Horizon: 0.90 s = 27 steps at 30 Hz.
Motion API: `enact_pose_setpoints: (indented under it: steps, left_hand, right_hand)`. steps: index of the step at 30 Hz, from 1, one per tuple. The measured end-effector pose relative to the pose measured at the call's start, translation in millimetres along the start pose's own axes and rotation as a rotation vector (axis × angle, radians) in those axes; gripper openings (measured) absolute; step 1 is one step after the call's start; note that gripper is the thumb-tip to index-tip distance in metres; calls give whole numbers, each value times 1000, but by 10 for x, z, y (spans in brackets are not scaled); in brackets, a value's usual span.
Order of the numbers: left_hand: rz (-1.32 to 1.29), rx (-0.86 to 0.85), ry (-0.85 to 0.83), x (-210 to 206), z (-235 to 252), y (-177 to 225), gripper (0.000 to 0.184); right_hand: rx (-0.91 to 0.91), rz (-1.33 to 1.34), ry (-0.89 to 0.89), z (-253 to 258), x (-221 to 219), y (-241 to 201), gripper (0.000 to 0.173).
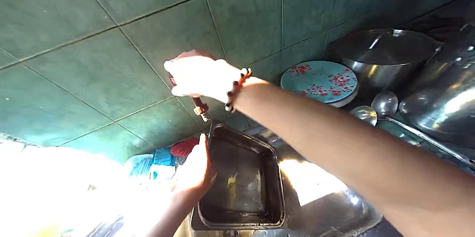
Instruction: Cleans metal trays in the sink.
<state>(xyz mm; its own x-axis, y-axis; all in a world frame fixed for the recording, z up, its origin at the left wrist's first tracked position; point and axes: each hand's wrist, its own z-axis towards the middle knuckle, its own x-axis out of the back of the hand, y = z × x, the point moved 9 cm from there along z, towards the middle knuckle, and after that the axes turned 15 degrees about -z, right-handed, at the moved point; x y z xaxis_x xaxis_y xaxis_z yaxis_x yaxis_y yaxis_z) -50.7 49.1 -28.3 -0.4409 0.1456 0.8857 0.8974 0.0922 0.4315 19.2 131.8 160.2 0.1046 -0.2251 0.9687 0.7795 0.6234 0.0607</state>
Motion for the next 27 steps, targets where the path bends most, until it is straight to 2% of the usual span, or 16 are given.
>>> enact_pose_setpoints:
  steps: [1,3,5,6,10,12,14,15,16,17,18,19,20,21,24,27]
  left_hand:
    - [-17,-39,17,36,48,52,69]
    - [-48,-110,37,91,181,138,52]
    - [-74,-107,2,94,356,159,43]
    - [-92,-111,-19,94,427,176,42]
    - [-213,-161,-116,87,542,260,35]
    - [-278,-168,-146,89,542,253,33]
    - [-292,-179,-120,127,554,235,27]
    - [-284,-183,-96,149,543,238,25]
    - [-290,-192,-64,153,526,235,23]
    - [-310,-206,-32,135,510,223,21]
    - [-351,-228,-7,99,505,216,20]
    - [-405,-252,8,59,501,227,21]
    - [-457,-272,16,8,499,245,21]
    - [-500,-271,3,-50,502,263,23]
    - [-640,-277,-25,-230,581,263,26]
    - [-732,-331,-62,-368,650,267,31]
  right_hand:
    - [141,-67,6,61,-24,3,44]
    - [454,-64,369,139,-104,101,50]
    - [352,-90,-42,137,-60,51,56]
    - [333,-84,-100,127,-31,26,55]
    - [320,-243,-38,73,45,-29,17]
    - [328,-384,-25,104,33,-26,14]
    - [396,-515,-72,138,46,-91,21]
    - [510,-545,-94,150,49,-136,17]
    - [757,-457,33,185,32,-149,10]
    - [1056,-213,335,248,-17,-105,10]
    - [1175,-87,378,275,-67,-100,14]
    - [1124,-196,237,260,-67,-159,14]
    - [940,-382,29,185,-37,-255,12]
    - [751,-414,-68,115,18,-276,13]
    - [358,-52,-169,65,184,-99,60]
    - [-13,130,-170,55,120,126,48]
